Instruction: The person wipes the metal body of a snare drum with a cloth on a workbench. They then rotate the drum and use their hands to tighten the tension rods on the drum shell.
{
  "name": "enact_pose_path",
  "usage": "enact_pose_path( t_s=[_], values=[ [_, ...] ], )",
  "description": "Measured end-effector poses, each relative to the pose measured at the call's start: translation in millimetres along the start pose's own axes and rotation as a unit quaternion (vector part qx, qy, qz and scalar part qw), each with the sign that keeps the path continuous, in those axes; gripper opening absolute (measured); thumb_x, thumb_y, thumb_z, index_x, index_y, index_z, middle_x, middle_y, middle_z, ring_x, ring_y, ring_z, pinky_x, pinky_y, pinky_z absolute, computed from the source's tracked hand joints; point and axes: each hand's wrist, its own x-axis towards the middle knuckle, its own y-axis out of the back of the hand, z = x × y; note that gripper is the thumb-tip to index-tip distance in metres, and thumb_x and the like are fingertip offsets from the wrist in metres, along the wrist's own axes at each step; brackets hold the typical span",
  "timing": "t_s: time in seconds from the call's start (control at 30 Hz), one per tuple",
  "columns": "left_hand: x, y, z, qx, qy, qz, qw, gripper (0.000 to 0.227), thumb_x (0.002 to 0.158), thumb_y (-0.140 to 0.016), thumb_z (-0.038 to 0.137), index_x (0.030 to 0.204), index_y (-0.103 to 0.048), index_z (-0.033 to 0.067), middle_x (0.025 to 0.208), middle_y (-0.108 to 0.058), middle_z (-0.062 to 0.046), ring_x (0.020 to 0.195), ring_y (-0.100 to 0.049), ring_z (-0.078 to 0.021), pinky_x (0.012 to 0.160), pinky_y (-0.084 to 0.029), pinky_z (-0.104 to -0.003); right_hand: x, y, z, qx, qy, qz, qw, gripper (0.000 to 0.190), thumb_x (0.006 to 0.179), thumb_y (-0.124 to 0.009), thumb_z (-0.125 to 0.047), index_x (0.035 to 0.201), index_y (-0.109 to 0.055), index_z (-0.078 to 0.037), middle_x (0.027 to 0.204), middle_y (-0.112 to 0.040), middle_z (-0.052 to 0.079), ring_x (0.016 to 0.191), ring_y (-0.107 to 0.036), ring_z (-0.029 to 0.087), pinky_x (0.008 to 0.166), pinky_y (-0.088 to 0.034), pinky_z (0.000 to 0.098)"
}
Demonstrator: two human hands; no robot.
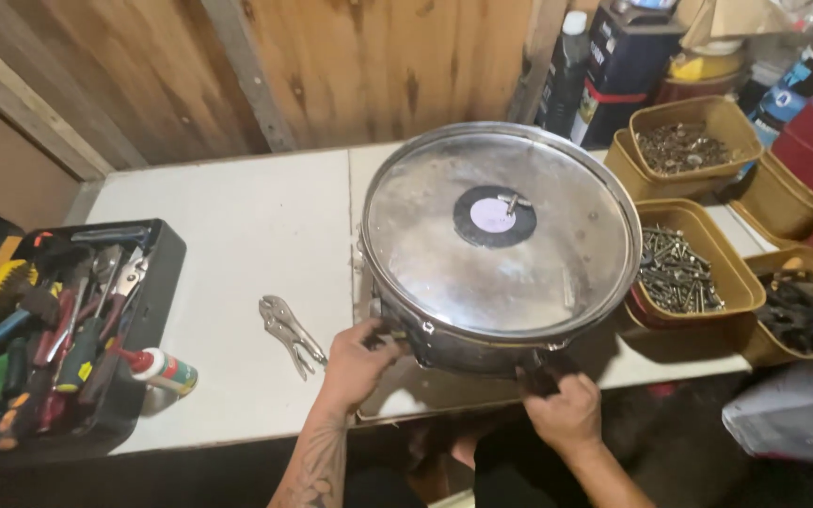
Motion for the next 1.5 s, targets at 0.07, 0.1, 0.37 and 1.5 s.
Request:
enact_pose_path(
  t_s=[0.07,0.1,0.37,1.5],
  values=[
    [-3.3,-1.6,-3.3,-0.004,0.014,0.021,1.0,0.04,0.073,-0.081,0.016,0.112,-0.081,0.0095,0.095,-0.081,-0.004,0.072,-0.063,-0.0134,0.066,-0.05,-0.026,-12.0,-2.0,0.6,0.0,-0.04,-0.018,0.999,0.041,0.083,-0.082,-0.036,0.061,-0.064,-0.007,0.053,-0.036,0.009,0.044,-0.044,0.038,0.046,-0.037,0.0528],
    [-5.0,-2.3,-1.0,-0.031,0.03,0.008,0.999,0.04,0.076,-0.079,0.012,0.116,-0.079,0.0074,0.099,-0.081,-0.007,0.073,-0.064,-0.0139,0.067,-0.052,-0.026,-11.0,-1.8,0.9,0.016,-0.046,-0.017,0.999,0.046,0.082,-0.083,-0.035,0.056,-0.058,-0.007,0.049,-0.033,0.007,0.042,-0.042,0.036,0.047,-0.035,0.0514],
    [-6.6,-0.8,-11.5,-0.048,0.028,0.018,0.998,0.044,0.081,-0.075,0.014,0.124,-0.074,0.0092,0.116,-0.081,-0.008,0.099,-0.074,-0.0193,0.094,-0.06,-0.032,-39.3,6.5,-9.5,0.123,-0.249,-0.077,0.958,0.036,0.068,-0.087,-0.029,0.084,-0.07,-0.002,0.074,-0.063,0.016,0.074,-0.063,0.036,0.076,-0.054,0.047],
    [-12.8,-57.9,-53.5,-0.019,-0.222,0.175,0.959,0.028,0.073,-0.072,0.008,0.1,-0.081,0.011,0.093,-0.077,0.001,0.084,-0.072,-0.0117,0.077,-0.058,-0.024,-35.3,21.8,-56.2,0.186,-0.308,-0.222,0.906,0.027,0.075,-0.08,-0.038,0.082,-0.074,-0.012,0.08,-0.076,0.01,0.079,-0.068,0.032,0.08,-0.054,0.042]
  ],
)
